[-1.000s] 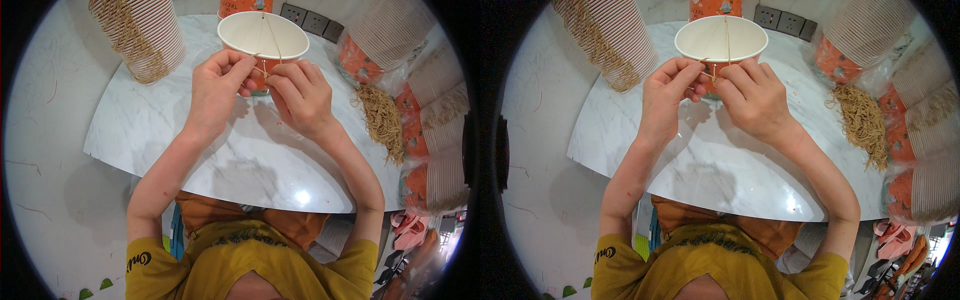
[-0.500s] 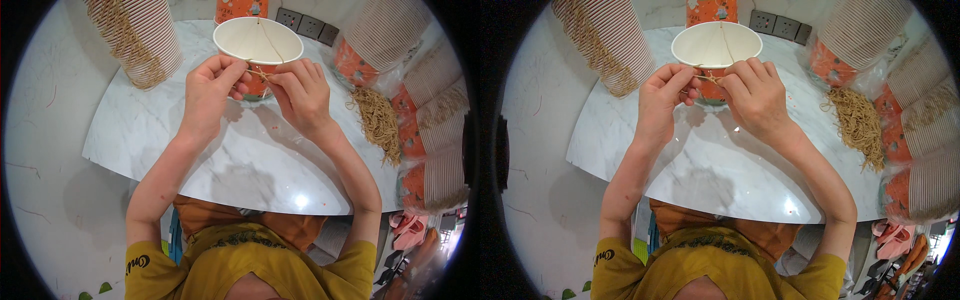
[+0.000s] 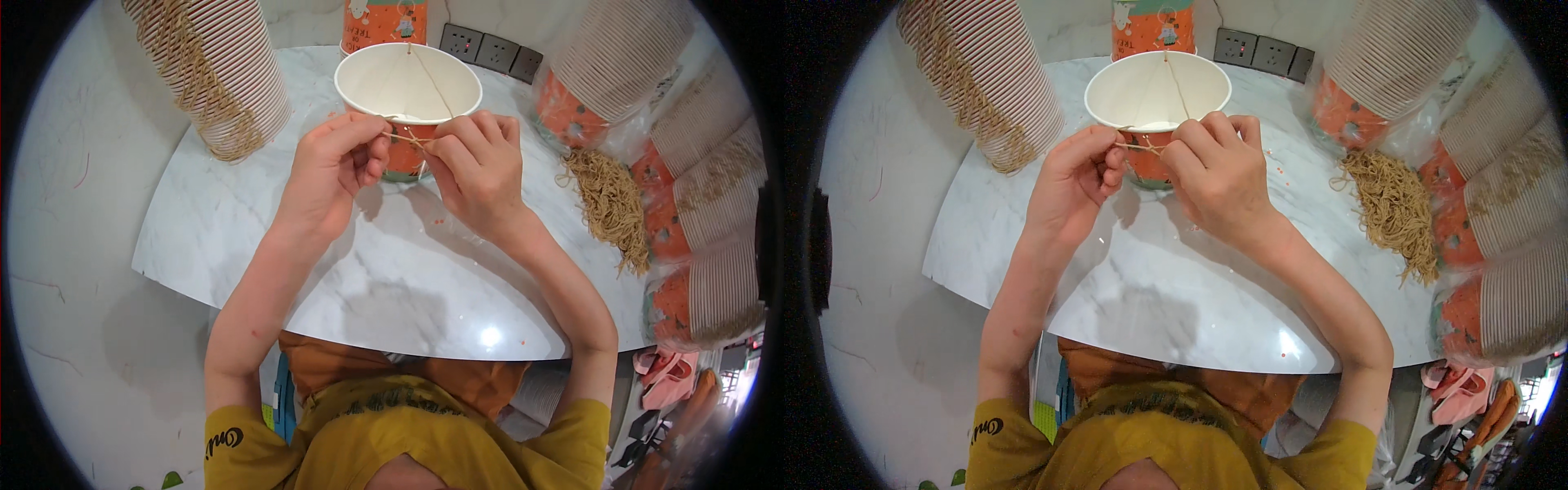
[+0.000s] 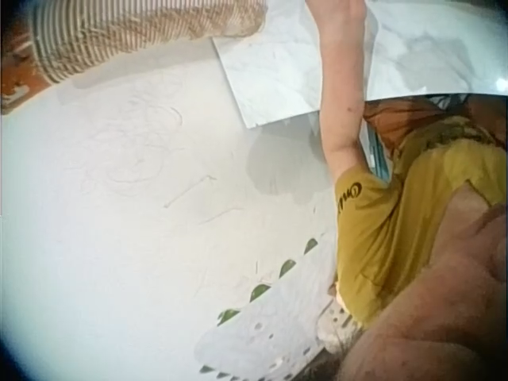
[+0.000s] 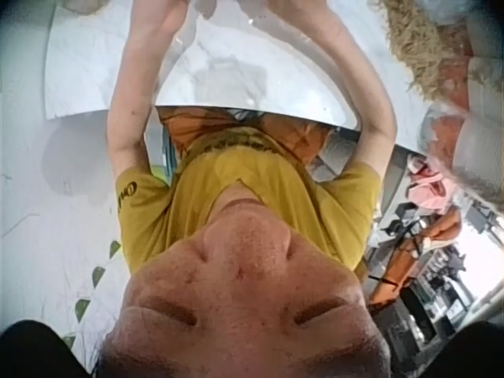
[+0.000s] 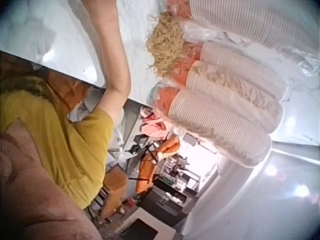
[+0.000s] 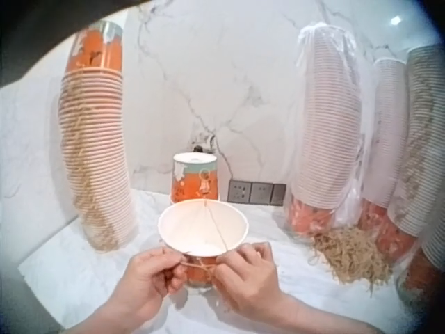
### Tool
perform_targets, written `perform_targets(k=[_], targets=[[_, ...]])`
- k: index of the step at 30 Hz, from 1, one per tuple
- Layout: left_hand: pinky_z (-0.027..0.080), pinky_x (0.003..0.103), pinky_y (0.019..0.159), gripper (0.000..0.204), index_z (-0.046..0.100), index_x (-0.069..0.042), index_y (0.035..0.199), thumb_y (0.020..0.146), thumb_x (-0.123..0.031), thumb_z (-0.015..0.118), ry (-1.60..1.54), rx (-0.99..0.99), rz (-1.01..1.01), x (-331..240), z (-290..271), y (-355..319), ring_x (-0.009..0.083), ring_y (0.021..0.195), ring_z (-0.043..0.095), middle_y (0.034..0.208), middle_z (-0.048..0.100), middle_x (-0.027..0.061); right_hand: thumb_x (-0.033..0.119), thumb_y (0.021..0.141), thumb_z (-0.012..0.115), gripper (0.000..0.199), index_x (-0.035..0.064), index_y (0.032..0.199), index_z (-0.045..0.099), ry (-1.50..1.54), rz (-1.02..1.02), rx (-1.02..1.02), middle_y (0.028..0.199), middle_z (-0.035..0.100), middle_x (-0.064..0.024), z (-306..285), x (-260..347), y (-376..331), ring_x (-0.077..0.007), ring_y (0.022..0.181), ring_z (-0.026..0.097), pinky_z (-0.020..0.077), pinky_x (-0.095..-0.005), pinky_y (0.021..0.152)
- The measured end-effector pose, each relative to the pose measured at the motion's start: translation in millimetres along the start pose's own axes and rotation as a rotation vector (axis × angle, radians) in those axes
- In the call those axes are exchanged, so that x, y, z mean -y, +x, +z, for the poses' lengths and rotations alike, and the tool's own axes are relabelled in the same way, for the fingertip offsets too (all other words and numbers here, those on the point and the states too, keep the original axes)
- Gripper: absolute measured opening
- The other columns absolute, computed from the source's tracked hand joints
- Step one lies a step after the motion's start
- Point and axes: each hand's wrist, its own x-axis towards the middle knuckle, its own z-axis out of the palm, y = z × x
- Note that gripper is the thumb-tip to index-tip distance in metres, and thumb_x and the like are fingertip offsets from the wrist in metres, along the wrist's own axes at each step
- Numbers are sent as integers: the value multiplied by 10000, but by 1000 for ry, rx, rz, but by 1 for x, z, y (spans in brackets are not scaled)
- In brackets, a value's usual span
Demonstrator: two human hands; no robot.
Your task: Bundling stacks of paper cups using rubber bands.
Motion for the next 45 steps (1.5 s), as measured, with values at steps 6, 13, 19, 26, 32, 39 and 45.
perform_targets(k=[6,13,19,26,32,39,45], targets=[[407,230,573,95,599,-48,893,928,-130,630,-289,119,-137,4,-9,5,95,637,529,764,604,12,26,619,696,229,105,780,554,-15,3,6,792,507,0,-1,2,2,-196,766,532,368,-386,743],[405,237,561,106,581,-16,935,969,-116,585,-461,116,-193,4,-16,11,113,663,501,781,565,33,22,613,670,215,109,763,542,18,33,34,778,486,-1,-1,8,3,-203,777,529,351,-425,783],[401,229,558,100,581,-1,958,975,-100,580,-528,114,-219,4,-16,11,112,673,493,796,563,35,23,599,668,215,98,756,542,28,50,58,767,478,-6,-1,12,2,-209,781,525,354,-430,808],[444,245,584,75,605,6,954,941,-64,628,-608,156,-202,6,-23,14,115,700,544,855,620,58,21,595,672,201,79,736,541,73,38,46,770,486,-19,-1,18,6,-221,793,529,366,-434,835],[450,239,589,79,614,-1,967,936,-69,638,-598,143,-186,7,-24,15,103,703,555,847,626,51,12,636,701,193,70,763,566,119,56,66,803,532,-18,-2,22,9,-230,823,547,383,-454,908],[468,237,612,108,624,-18,998,921,-85,660,-199,10,-42,-5,-10,9,83,712,575,861,648,24,-20,734,702,235,95,900,583,169,146,132,846,576,-9,-8,15,9,-229,863,573,381,-483,986],[461,221,686,89,624,-39,1033,947,-62,617,395,-210,404,3,1,3,70,763,564,938,650,8,-62,745,646,346,76,1047,549,310,216,126,922,633,-18,-13,6,4,-237,892,590,364,-498,1023]])
